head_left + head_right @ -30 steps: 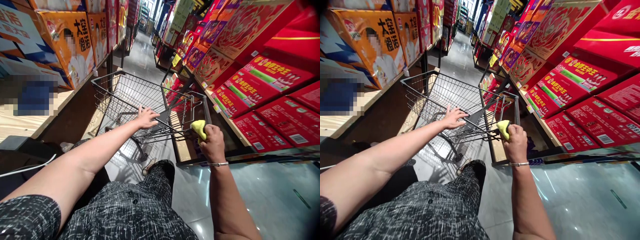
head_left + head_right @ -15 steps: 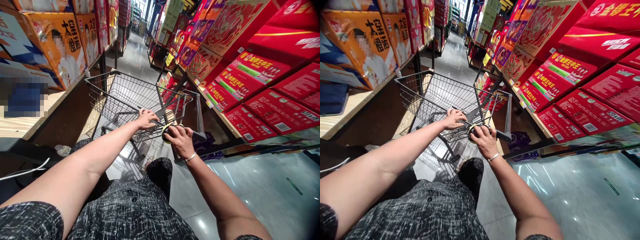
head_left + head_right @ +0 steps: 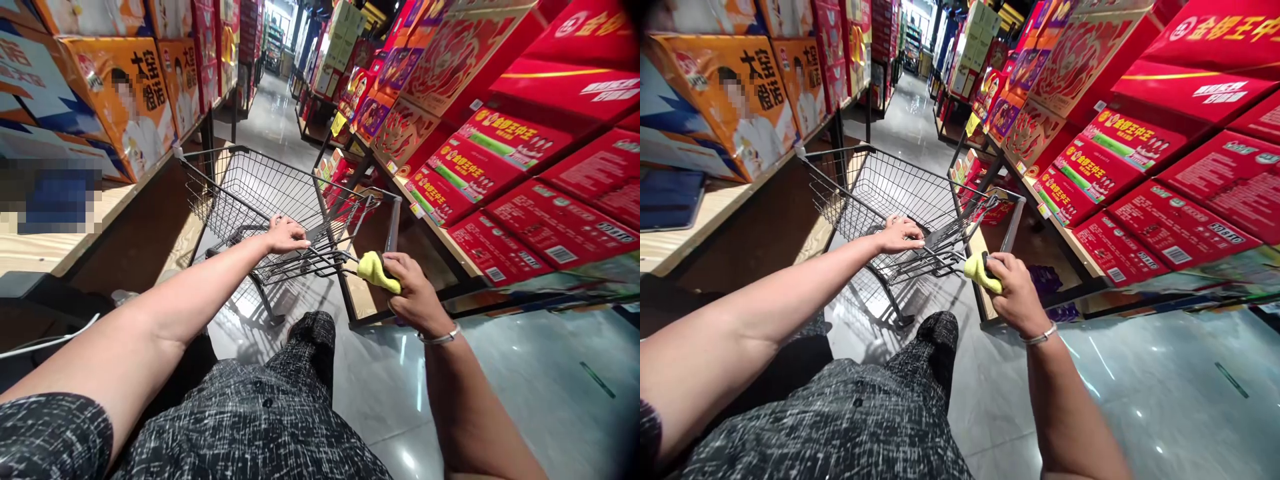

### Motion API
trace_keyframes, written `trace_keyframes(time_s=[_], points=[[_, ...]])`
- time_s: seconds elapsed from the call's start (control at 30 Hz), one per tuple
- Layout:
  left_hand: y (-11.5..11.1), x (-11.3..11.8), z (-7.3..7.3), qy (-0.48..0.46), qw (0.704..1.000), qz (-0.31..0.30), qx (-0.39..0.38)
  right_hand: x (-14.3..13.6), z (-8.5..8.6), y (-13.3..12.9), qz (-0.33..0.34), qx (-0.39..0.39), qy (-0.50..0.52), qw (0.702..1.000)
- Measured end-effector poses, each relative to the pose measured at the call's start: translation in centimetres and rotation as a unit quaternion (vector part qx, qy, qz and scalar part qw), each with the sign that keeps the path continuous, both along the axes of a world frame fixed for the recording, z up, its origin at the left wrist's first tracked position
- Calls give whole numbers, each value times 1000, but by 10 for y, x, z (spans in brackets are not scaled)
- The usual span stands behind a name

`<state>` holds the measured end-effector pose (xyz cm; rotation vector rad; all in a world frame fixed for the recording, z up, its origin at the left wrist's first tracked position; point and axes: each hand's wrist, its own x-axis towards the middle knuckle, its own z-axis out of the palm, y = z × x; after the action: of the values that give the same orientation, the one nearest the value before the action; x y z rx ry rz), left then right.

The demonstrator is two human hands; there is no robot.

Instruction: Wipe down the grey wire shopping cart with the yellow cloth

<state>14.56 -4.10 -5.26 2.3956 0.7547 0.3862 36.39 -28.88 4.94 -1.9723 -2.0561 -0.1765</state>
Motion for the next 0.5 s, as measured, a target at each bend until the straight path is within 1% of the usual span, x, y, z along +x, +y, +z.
trace_keyframes(time_s=[0.03,0.1,0.17,0.23,0.3,0.37,0.43,0.47,0.5], points=[[-5,2,2,-4,1000,-16,-2,-3,2,8,17,-18,24,999],[-19,7,5,-25,997,-71,-6,-10,7,23,56,-47,69,995],[-34,12,4,-49,993,-109,-4,-16,12,40,113,-73,120,984],[-45,16,0,-70,993,-97,12,-20,14,58,167,-99,163,967],[-49,15,-4,-87,992,-86,31,-20,11,79,199,-110,171,959],[-49,10,-7,-97,990,-97,40,-19,6,102,205,-89,122,967],[-46,4,-8,-104,989,-101,36,-19,4,124,194,-57,29,979],[-44,1,-9,-110,988,-101,34,-19,4,134,189,-58,-21,980],[-43,-2,-10,-117,988,-101,33,-20,6,144,182,-78,-64,978]])
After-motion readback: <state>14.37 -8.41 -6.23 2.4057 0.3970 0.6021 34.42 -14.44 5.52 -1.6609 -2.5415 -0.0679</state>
